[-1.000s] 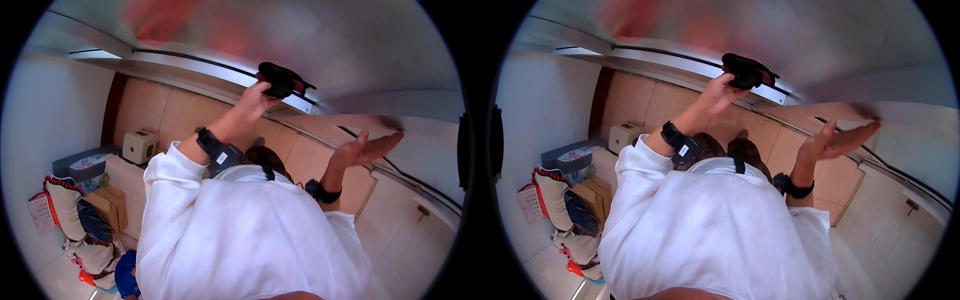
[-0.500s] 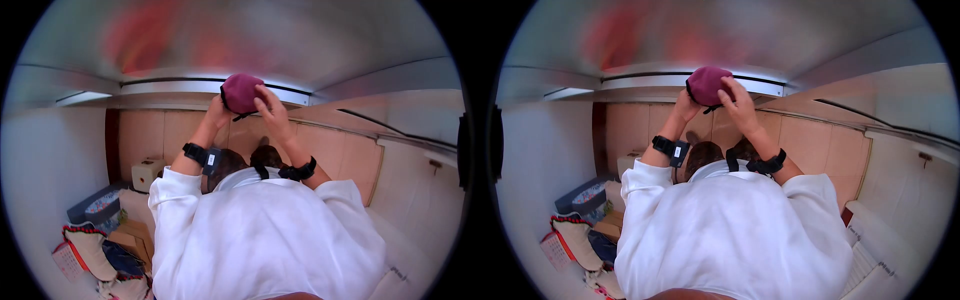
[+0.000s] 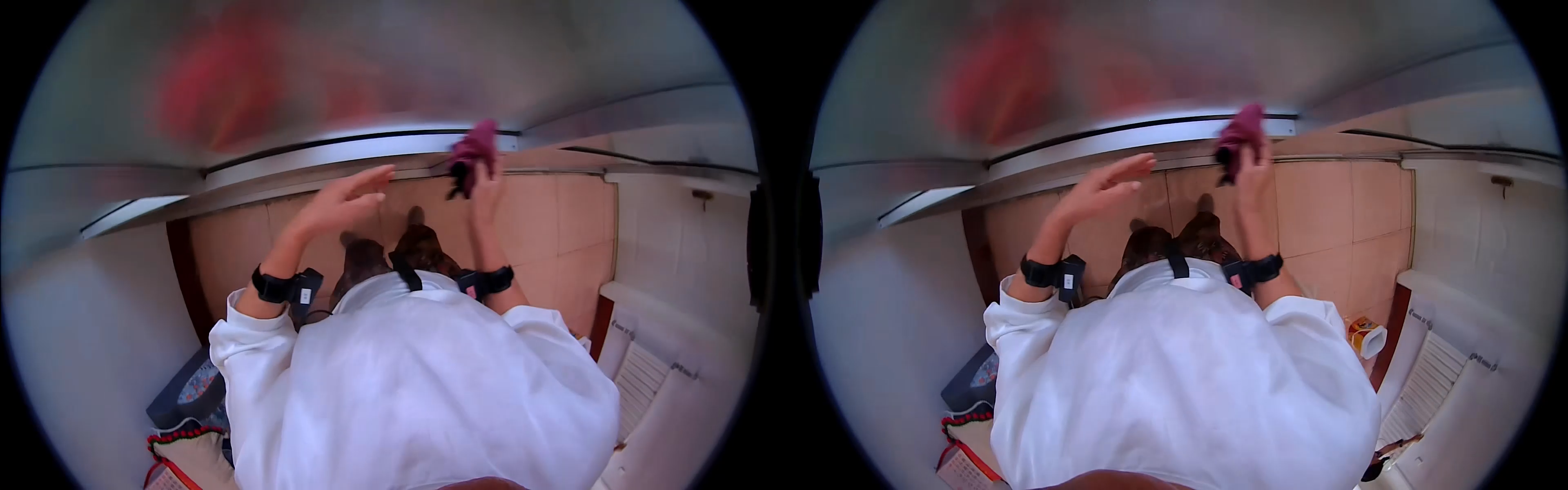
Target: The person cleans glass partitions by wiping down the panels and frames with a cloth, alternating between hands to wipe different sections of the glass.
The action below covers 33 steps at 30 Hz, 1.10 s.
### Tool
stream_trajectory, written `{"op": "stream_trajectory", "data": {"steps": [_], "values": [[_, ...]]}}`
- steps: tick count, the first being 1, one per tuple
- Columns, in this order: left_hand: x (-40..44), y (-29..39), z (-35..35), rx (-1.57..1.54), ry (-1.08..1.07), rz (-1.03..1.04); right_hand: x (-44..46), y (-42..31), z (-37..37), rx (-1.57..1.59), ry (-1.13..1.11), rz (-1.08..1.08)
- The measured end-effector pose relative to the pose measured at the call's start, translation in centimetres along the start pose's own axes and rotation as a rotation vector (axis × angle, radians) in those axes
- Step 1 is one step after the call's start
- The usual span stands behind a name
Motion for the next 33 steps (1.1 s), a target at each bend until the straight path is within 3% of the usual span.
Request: {"op": "stream_trajectory", "data": {"steps": [2, 3, 5, 6, 8, 14, 17, 21, 24, 26, 29, 32, 33], "values": [[-0.3, -0.3, -1.2, -0.208, 0.084, -0.107, 4.4, -5.8, -5.3, -0.359, 0.287, -0.532], [-0.5, -1.1, -1.9, -0.185, 0.153, -0.133, 6.8, -6.0, -6.2, -0.365, 0.261, -0.521], [-1.4, -2.8, -2.2, -0.196, 0.222, -0.178, 8.3, -8.1, -4.6, -0.662, 0.122, -0.961], [-1.7, -3.2, -2.0, -0.200, 0.275, -0.203, 9.3, -7.6, -4.2, -0.657, 0.087, -0.954], [-3.3, -4.0, -1.0, -0.245, 0.357, -0.263, 8.9, -6.0, -0.9, -0.866, -0.046, -1.138], [-10.8, -1.5, -0.1, -0.297, 0.545, -0.305, 2.6, -4.8, 6.5, -0.771, -0.314, -1.180], [-9.9, 6.7, 2.1, -0.142, 0.494, -0.120, -2.6, -4.5, 10.3, -0.599, -0.635, -1.334], [-10.7, 17.9, 3.5, 0.036, 0.313, 0.280, -7.9, -3.0, 18.1, -0.469, -0.754, -1.322], [-11.5, 26.3, 7.1, 0.011, 0.201, 0.610, -10.4, -2.5, 20.7, -0.377, -1.004, -1.268], [-13.1, 29.5, 8.9, -0.009, 0.122, 0.775, -8.6, -3.5, 21.0, -0.258, -1.048, -0.865], [-17.3, 31.7, 6.8, -0.091, 0.062, 0.936, -12.1, -6.8, 21.9, -0.314, -0.874, -1.195], [-21.0, 31.3, 4.1, -0.353, 0.341, 1.124, -15.2, -4.6, 23.7, -0.380, -0.886, -1.361], [-21.9, 31.6, 3.4, -0.372, 0.286, 1.148, -16.6, -3.8, 24.8, -0.423, -0.906, -1.420]]}}
Point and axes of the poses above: each hand's wrist, its own x-axis towards the middle knuckle, its own z-axis out of the palm, y = z × x, the point moved 10 cm from there along x, towards the middle knuckle, and after that the axes turned 13 degrees about y, right-handed, at the moved point
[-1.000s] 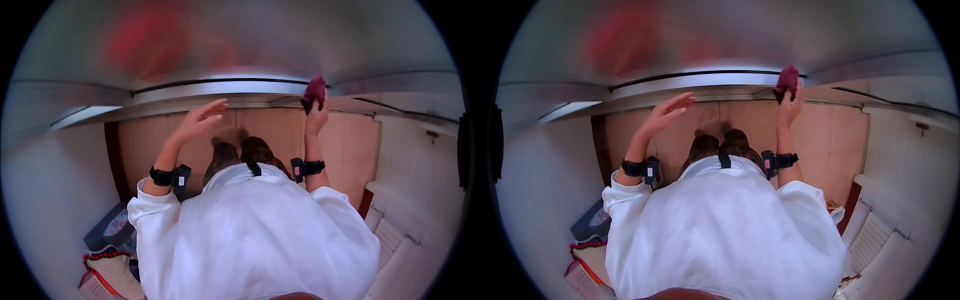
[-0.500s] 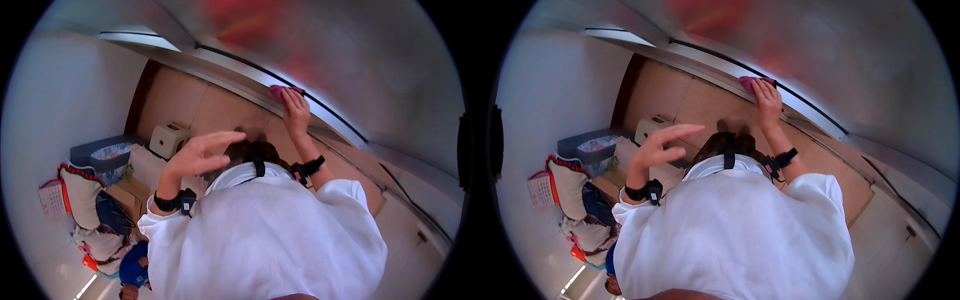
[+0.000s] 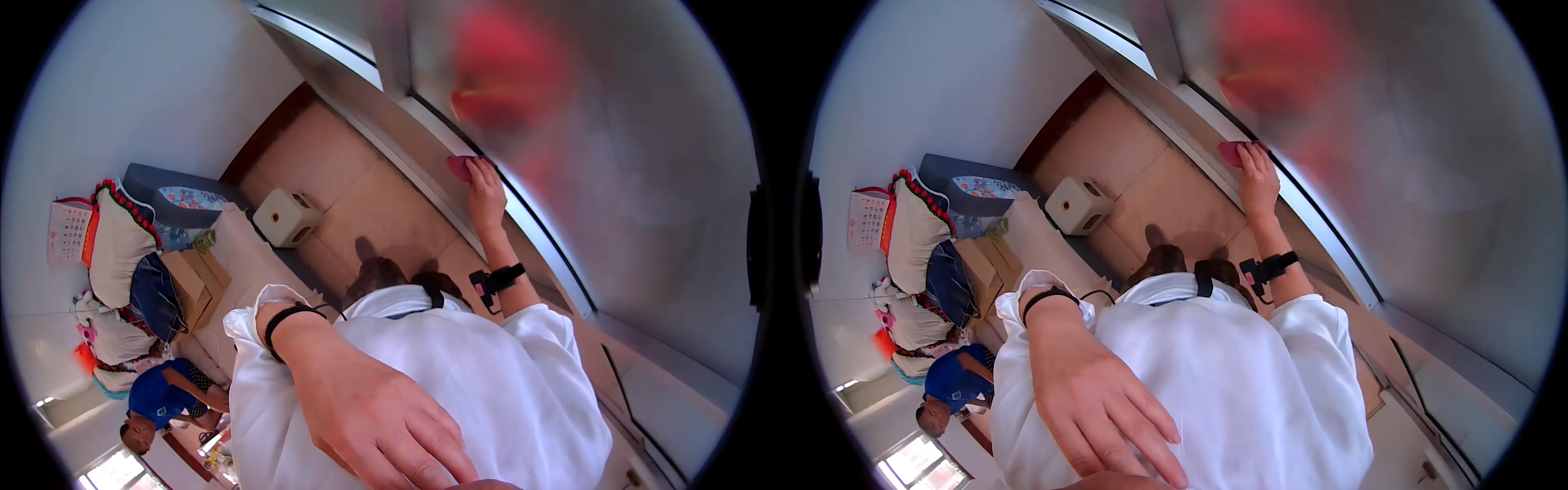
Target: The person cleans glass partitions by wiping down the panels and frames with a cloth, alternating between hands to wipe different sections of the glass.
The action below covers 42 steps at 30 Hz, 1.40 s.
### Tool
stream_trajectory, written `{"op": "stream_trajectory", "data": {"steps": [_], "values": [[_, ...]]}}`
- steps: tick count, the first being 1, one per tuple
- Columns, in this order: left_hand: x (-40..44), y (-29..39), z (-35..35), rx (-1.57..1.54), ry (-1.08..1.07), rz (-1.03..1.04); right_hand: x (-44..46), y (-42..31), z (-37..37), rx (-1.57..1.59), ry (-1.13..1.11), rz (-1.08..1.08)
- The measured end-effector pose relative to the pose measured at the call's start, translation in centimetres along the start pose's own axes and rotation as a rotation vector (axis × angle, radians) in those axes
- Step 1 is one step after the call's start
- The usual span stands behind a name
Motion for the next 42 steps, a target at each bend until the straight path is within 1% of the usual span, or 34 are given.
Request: {"op": "stream_trajectory", "data": {"steps": [1, 2, 4, 5, 7, 8, 10, 11, 12, 14, 15, 16, 17, 19, 20, 22, 23, 25, 27, 29, 30, 31, 32, 33, 34, 35, 36, 38, 39, 40, 41, 42], "values": [[-1.0, 2.0, -1.3, -0.017, -0.019, 0.014, 0.4, -0.5, 1.2, 0.005, 0.008, -0.018], [-2.0, 3.9, -2.6, -0.035, -0.039, 0.029, 0.9, -3.8, 4.7, 0.025, -0.016, -0.026], [-2.0, 5.0, -3.6, -0.022, -0.026, 0.041, 1.7, -4.9, 7.4, 0.072, -0.064, -0.026], [-2.0, 5.7, -4.1, -0.009, -0.024, 0.051, 2.4, -5.5, 8.3, 0.081, -0.051, -0.051], [-1.5, 7.2, -5.1, 0.129, -0.137, 0.028, 3.7, -6.5, 12.3, 0.063, -0.196, -0.045], [-1.8, 8.0, -5.5, 0.180, -0.144, 0.053, 4.1, -7.0, 14.0, 0.082, -0.239, -0.071], [-2.7, 9.4, -6.4, 0.353, -0.065, 0.082, 5.3, -8.5, 15.7, 0.091, -0.264, -0.128], [-3.3, 10.2, -6.6, 0.409, -0.062, 0.107, 5.7, -8.9, 16.3, 0.138, -0.291, -0.070], [-3.9, 11.0, -6.8, 0.445, -0.035, 0.125, 6.3, -9.1, 17.2, 0.166, -0.272, -0.099], [-5.4, 13.0, -7.8, 0.531, 0.019, 0.152, 6.6, -9.6, 18.6, 0.381, -0.506, 0.295], [-6.2, 13.8, -8.1, 0.527, 0.020, 0.183, 5.3, -8.5, 21.2, 0.579, -0.551, 0.460], [-6.7, 15.0, -8.3, 0.518, 0.021, 0.212, 5.9, -10.7, 20.5, 0.601, -0.542, 0.392], [-7.2, 15.8, -8.8, 0.566, 0.039, 0.218, 5.2, -11.5, 21.6, 0.700, -0.592, 0.513], [-8.0, 18.0, -9.5, 0.504, 0.081, 0.268, 4.5, -12.6, 23.4, 0.846, -0.556, 0.618], [-8.6, 18.6, -9.5, 0.523, 0.089, 0.281, 5.1, -14.7, 23.7, 0.849, -0.571, 0.599], [-9.9, 20.0, -10.3, 0.456, 0.140, 0.311, 6.9, -19.0, 22.5, 1.005, -0.519, 0.773], [-10.2, 21.2, -10.4, 0.451, 0.128, 0.322, 9.0, -20.5, 22.1, 0.999, -0.506, 0.763], [-10.9, 22.5, -11.3, 0.510, 0.076, 0.241, 15.4, -23.8, 21.3, 0.841, -0.403, 0.553], [-11.9, 23.9, -12.2, 0.515, 0.059, 0.228, 24.3, -28.0, 15.2, 0.914, 0.010, 0.489], [-12.5, 25.7, -13.1, 0.515, 0.034, 0.212, 33.8, -30.8, 7.7, 1.345, 0.324, 0.324], [-12.6, 27.0, -14.1, 0.587, 0.050, 0.172, 36.9, -35.0, 1.2, 1.306, 0.590, 0.072], [-12.7, 27.4, -15.0, 0.658, 0.069, 0.132, 38.9, -34.1, -4.1, 1.271, 0.956, -0.049], [-14.1, 27.7, -15.5, 0.709, 0.118, 0.241, 38.9, -36.5, -8.5, 1.151, 1.221, -0.178], [-14.4, 28.5, -16.3, 0.685, 0.104, 0.244, 38.0, -39.2, -11.6, 1.008, 1.469, -0.312], [-14.7, 29.1, -16.4, 0.840, 0.003, 0.271, 39.5, -41.6, -12.1, 1.059, 1.347, -0.401], [-15.2, 29.4, -16.7, 1.006, -0.105, 0.303, 40.5, -44.1, -11.0, 1.037, 1.221, -0.415], [-15.7, 29.9, -17.9, 1.012, -0.125, 0.314, 41.4, -46.6, -9.8, 1.008, 1.098, -0.426], [-16.2, 31.8, -21.1, 1.072, 0.037, 0.387, 43.2, -49.5, -4.2, 0.742, 1.008, -0.612], [-16.4, 32.3, -22.3, 1.067, 0.039, 0.393, 43.8, -50.7, -0.4, 0.545, 0.992, -0.743], [-16.1, 32.3, -24.1, 1.167, 0.046, 0.353, 44.3, -51.7, 3.8, 0.363, 0.981, -0.880], [-15.6, 32.3, -26.1, 1.275, 0.050, 0.315, 44.8, -52.7, 7.6, 0.152, 0.928, -0.893], [-15.0, 32.3, -28.1, 1.307, 0.077, 0.324, 46.3, -51.5, 11.0, 0.125, 0.880, -0.855]]}}
Point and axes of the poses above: each hand's wrist, its own x-axis towards the middle knuckle, its own z-axis out of the palm, y = z × x, the point moved 10 cm from there along x, towards the middle knuckle, and after that the axes turned 13 degrees about y, right-handed, at the moved point
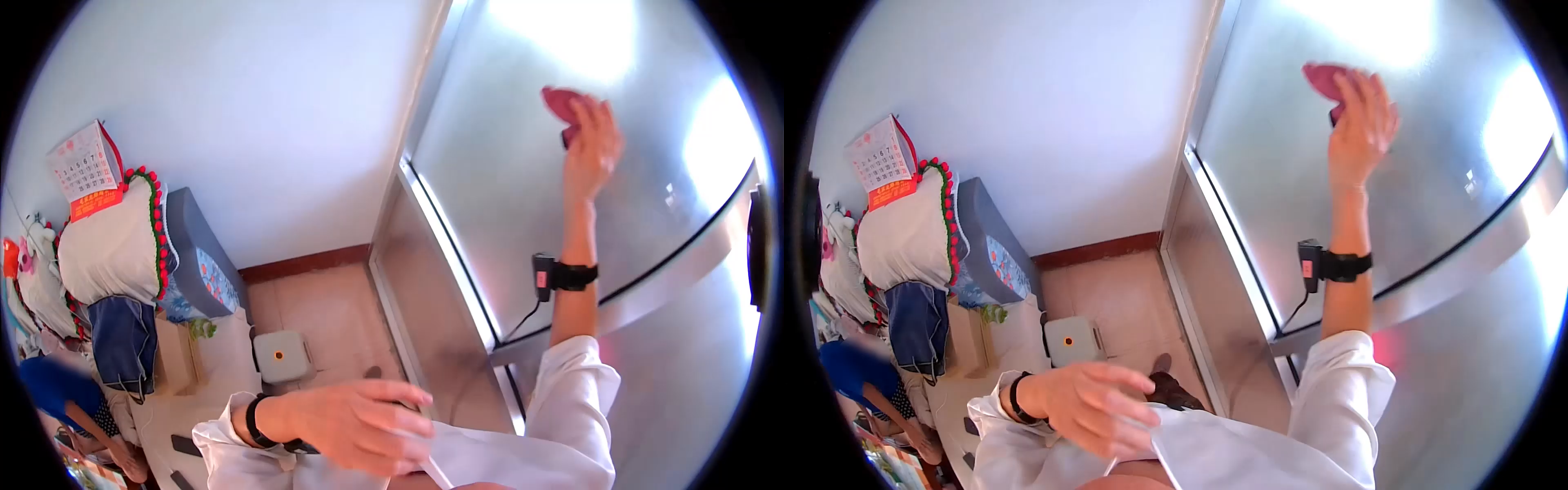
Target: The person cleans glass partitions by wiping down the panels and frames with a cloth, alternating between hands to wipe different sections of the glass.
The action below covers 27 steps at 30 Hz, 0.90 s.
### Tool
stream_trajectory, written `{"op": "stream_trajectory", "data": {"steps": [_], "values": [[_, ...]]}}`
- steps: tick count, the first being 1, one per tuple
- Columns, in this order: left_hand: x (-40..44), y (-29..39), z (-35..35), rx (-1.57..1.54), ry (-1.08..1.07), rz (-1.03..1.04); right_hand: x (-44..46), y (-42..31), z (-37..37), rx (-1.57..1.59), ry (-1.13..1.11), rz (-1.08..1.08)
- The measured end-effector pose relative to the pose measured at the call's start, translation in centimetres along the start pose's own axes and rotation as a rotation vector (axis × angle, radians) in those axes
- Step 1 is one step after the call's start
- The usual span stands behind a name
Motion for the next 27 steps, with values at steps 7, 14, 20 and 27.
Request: {"op": "stream_trajectory", "data": {"steps": [7, 14, 20, 27], "values": [[2.0, -11.6, -0.9, 0.164, -0.013, -0.040, -12.0, 1.0, 11.9, -0.086, -0.201, 0.085], [4.6, -20.0, 0.5, -0.329, -0.162, -0.102, -13.8, -0.3, 20.2, 0.180, -0.213, 0.179], [7.4, -34.0, -7.7, -0.172, 0.024, -0.147, -7.7, 1.0, 19.6, 0.047, 0.021, 0.165], [14.8, -49.4, -18.5, 0.668, 0.404, 0.079, -4.1, -0.5, 18.8, -0.356, 0.080, 0.008]]}}
Point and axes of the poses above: each hand's wrist, its own x-axis towards the middle knuckle, its own z-axis out of the palm, y = z × x, the point moved 10 cm from there along x, towards the middle knuckle, and after that the axes turned 13 degrees about y, right-handed, at the moved point
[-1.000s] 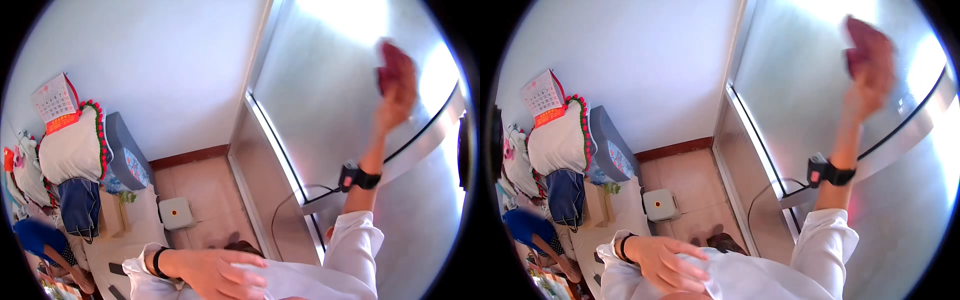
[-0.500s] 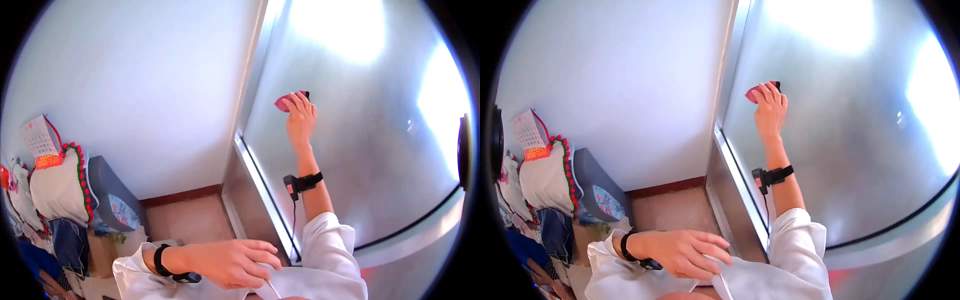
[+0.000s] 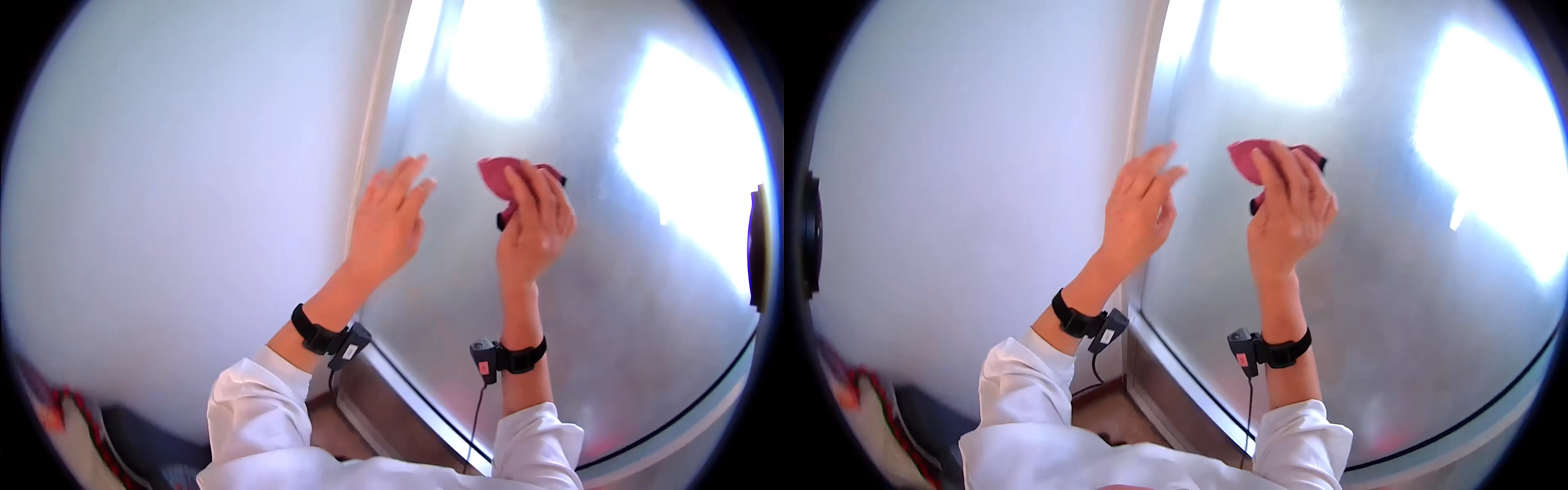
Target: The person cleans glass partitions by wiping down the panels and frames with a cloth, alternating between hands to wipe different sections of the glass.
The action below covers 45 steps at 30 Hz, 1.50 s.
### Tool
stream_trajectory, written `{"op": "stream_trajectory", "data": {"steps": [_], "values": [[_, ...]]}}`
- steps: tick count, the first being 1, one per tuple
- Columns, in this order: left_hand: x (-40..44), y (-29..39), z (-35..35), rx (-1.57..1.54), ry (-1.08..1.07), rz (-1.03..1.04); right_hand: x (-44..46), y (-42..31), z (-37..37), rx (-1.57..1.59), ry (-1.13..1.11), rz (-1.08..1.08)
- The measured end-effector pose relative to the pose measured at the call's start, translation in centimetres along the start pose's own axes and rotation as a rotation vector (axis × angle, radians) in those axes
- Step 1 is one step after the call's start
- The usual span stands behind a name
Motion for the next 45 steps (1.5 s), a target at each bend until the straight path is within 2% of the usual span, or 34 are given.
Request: {"op": "stream_trajectory", "data": {"steps": [2, 3, 4, 5, 7, 8, 10, 11, 14, 16, 20, 21, 23, 24, 25, 26, 27, 28, 29, 31, 33, 34, 36, 39, 40, 41, 42, 43, 44, 45], "values": [[1.7, -1.2, 1.4, 0.277, 0.121, 0.175, -0.8, -0.3, 0.4, -0.111, -0.013, -0.078], [2.1, -1.6, 2.1, 0.229, 0.134, 0.196, -1.7, -0.9, 1.7, -0.156, -0.155, -0.131], [2.3, -2.6, 2.5, 0.236, 0.126, 0.170, -2.6, -1.8, 3.0, -0.198, -0.305, -0.180], [1.4, -3.4, 2.4, 0.259, 0.122, 0.134, -3.4, -3.1, 2.4, -0.228, -0.298, -0.195], [0.5, -5.2, 3.5, 0.219, 0.111, 0.123, -6.3, -5.2, 4.9, -0.060, -0.539, -0.226], [-0.5, -6.4, 4.0, 0.228, 0.108, 0.103, -7.8, -5.4, 4.8, -0.077, -0.529, -0.250], [-4.1, -9.6, 5.8, 0.190, 0.119, 0.082, -14.8, -7.1, 6.5, 0.016, -0.721, -0.434], [-6.5, -12.1, 7.3, 0.209, 0.132, 0.089, -18.1, -7.4, 7.1, -0.005, -0.682, -0.622], [-8.9, -12.7, 7.8, 0.176, 0.146, 0.093, -18.1, -7.1, 7.2, -0.069, -0.684, -0.692], [-9.8, -13.0, 7.8, 0.129, 0.151, 0.082, -14.8, -6.4, 9.1, -0.154, -0.581, -0.705], [-8.6, -11.9, 5.9, 0.172, 0.193, 0.131, -0.6, -4.1, 10.8, -0.218, -0.264, -0.712], [-8.4, -11.5, 5.6, 0.191, 0.199, 0.137, 3.0, -2.2, 10.6, -0.192, -0.262, -0.687], [-8.0, -11.1, 5.1, 0.183, 0.236, 0.151, 10.8, 1.9, 8.7, -0.340, -0.137, -0.810], [-7.9, -11.1, 4.9, 0.167, 0.261, 0.154, 14.8, 4.7, 6.8, -0.442, -0.042, -0.802], [-7.5, -10.8, 4.3, 0.181, 0.287, 0.147, 20.5, 9.4, 4.7, -0.531, -0.019, -0.579], [-7.0, -10.2, 4.4, 0.164, 0.284, 0.146, 24.8, 12.5, 1.1, -0.618, 0.000, -0.453], [-7.1, -10.8, 4.6, 0.194, 0.275, 0.115, 32.1, 25.0, -1.6, -0.916, 0.153, -0.324], [-7.3, -11.6, 4.4, 0.230, 0.264, 0.080, 33.3, 24.3, -6.4, -0.771, 0.315, -0.020], [-7.2, -11.5, 4.1, 0.221, 0.260, 0.065, 33.4, 23.9, -9.2, -0.770, 0.366, 0.028], [-7.2, -11.6, 3.7, 0.211, 0.261, 0.051, 33.7, 26.4, -11.4, -0.859, 0.183, 0.049], [-7.6, -11.2, 3.4, 0.215, 0.275, 0.061, 31.6, 33.1, -11.2, -0.971, 0.086, 0.153], [-7.6, -11.3, 3.5, 0.203, 0.271, 0.053, 30.6, 35.2, -10.0, -1.006, -0.032, 0.212], [-7.5, -11.7, 3.6, 0.203, 0.267, 0.039, 24.9, 26.7, -6.3, -1.125, 0.208, 0.178], [-7.7, -11.9, 3.7, 0.186, 0.285, 0.044, 25.1, 21.8, 1.9, -1.072, 0.203, -0.107], [-7.8, -12.0, 3.7, 0.190, 0.282, 0.038, 25.4, 20.5, 5.0, -1.106, 0.177, -0.055], [-7.7, -12.0, 3.8, 0.195, 0.278, 0.032, 25.0, 18.9, 8.8, -0.872, -0.027, -0.048], [-7.8, -12.0, 3.9, 0.195, 0.278, 0.031, 22.8, 13.7, 11.8, -0.925, 0.089, -0.266], [-7.8, -12.0, 3.9, 0.196, 0.279, 0.035, 20.9, 10.3, 15.3, -0.797, 0.108, -0.354], [-7.9, -12.0, 3.8, 0.195, 0.281, 0.039, 18.7, 5.7, 16.4, -0.690, 0.250, -0.427], [-7.9, -12.0, 3.9, 0.190, 0.282, 0.035, 17.9, 2.3, 17.7, -0.483, 0.126, -0.397]]}}
Point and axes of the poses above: each hand's wrist, its own x-axis towards the middle knuckle, its own z-axis out of the palm, y = z × x, the point moved 10 cm from there along x, towards the middle knuckle, and after that the axes turned 13 degrees about y, right-handed, at the moved point
